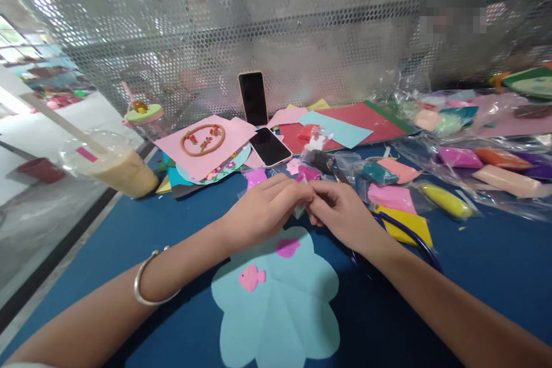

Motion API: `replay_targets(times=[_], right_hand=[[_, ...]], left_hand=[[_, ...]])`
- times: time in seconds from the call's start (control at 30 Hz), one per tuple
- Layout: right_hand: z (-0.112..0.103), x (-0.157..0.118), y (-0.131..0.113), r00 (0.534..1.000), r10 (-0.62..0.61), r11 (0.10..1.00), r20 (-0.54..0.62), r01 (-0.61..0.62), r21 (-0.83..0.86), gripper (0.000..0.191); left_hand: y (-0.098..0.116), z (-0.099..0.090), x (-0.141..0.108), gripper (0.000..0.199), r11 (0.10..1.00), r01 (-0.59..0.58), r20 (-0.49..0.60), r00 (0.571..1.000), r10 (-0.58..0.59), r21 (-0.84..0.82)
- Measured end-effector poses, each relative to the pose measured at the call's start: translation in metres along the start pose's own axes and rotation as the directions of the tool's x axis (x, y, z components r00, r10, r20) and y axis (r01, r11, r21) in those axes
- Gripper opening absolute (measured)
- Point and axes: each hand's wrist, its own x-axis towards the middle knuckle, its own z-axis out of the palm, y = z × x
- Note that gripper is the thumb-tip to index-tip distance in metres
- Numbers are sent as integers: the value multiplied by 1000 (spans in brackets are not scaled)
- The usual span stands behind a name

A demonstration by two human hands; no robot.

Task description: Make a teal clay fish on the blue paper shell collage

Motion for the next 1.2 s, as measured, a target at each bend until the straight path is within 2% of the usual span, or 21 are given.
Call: replay_targets(times=[0.17, 0.37, 0.43, 0.5, 0.57, 0.63, 0.7, 0.77, 0.87, 0.97, 1.2], right_hand=[[-2, 1, -1, 999, 4, 1000, -37, -4, -2, 22], [1, 0, 0, 999, 28, 999, -17, -29, -41, 20], [1, 0, 1, 999, 38, 999, 1, -38, -25, 19], [0, 0, 1, 999, 38, 999, 7, -38, 19, 20], [-1, 1, 1, 999, 37, 997, 0, -37, 69, 21], [-2, 1, 1, 999, 43, 995, -3, -42, 91, 21], [-1, 1, 2, 999, 50, 996, 11, -51, 78, 22], [0, 1, 2, 998, 60, 996, 25, -62, 59, 21], [2, 1, 2, 998, 64, 996, 21, -66, 65, 19], [1, 1, 3, 998, 59, 994, 14, -60, 95, 15], [3, 1, 7, 995, 96, 965, 39, -103, 239, 18]], left_hand=[[2, -4, 1, 20, 992, 128, 85, 988, -128, 12], [12, -9, 3, 28, 951, 290, 231, 923, -307, 107], [15, -10, 3, 28, 949, 301, 247, 916, -315, 93], [16, -11, 4, 27, 951, 307, 201, 930, -307, 30], [17, -11, 5, 24, 937, 345, 87, 937, -339, -60], [18, -11, 6, 20, 916, 369, -41, 924, -379, -155], [19, -11, 6, 19, 918, 329, -111, 927, -358, -220], [20, -10, 5, 25, 941, 244, -112, 955, -275, -235], [19, -8, 3, 34, 963, 162, -58, 982, -178, -218], [15, -6, 2, 31, 964, 170, -43, 982, -182, -203], [12, -5, 1, 15, 963, 212, -120, 965, -234, -169]])
